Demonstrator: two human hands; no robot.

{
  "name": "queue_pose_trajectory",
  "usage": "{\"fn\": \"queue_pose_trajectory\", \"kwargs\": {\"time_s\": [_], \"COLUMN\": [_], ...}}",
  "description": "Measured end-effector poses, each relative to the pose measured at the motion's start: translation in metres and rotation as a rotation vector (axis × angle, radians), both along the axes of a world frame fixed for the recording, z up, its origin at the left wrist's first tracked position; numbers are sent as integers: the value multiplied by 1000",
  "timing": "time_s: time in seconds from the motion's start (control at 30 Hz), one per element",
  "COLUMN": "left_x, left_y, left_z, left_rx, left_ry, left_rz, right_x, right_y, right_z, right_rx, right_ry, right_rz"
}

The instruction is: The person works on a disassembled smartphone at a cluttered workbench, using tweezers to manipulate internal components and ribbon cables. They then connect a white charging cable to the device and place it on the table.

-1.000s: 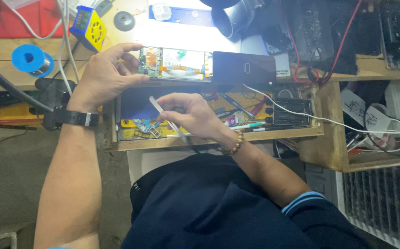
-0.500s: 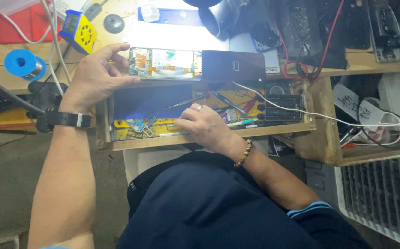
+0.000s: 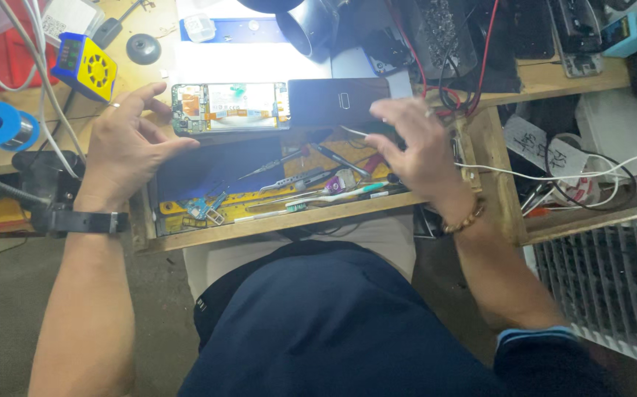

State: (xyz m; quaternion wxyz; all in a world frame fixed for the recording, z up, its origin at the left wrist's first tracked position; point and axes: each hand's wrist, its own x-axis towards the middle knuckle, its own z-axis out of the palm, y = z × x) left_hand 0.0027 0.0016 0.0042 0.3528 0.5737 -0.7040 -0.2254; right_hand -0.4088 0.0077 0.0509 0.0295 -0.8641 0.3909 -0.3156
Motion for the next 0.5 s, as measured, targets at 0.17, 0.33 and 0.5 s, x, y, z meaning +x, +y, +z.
{"fn": "queue_pose_trajectory", "kwargs": {"time_s": [0.17, 0.33, 0.5], "left_x": [-5, -6, -11], "left_y": [7, 16, 24], "left_z": [2, 10, 22], "left_rx": [-54, -99, -128], "left_ry": [-43, -70, -287], "left_rz": [22, 7, 53], "right_x": [0, 10, 11], "right_y": [-42, -59, -66], "right_z": [8, 9, 11], "right_rx": [33, 195, 228], "right_ry": [135, 250, 264], "right_rz": [77, 36, 69]}}
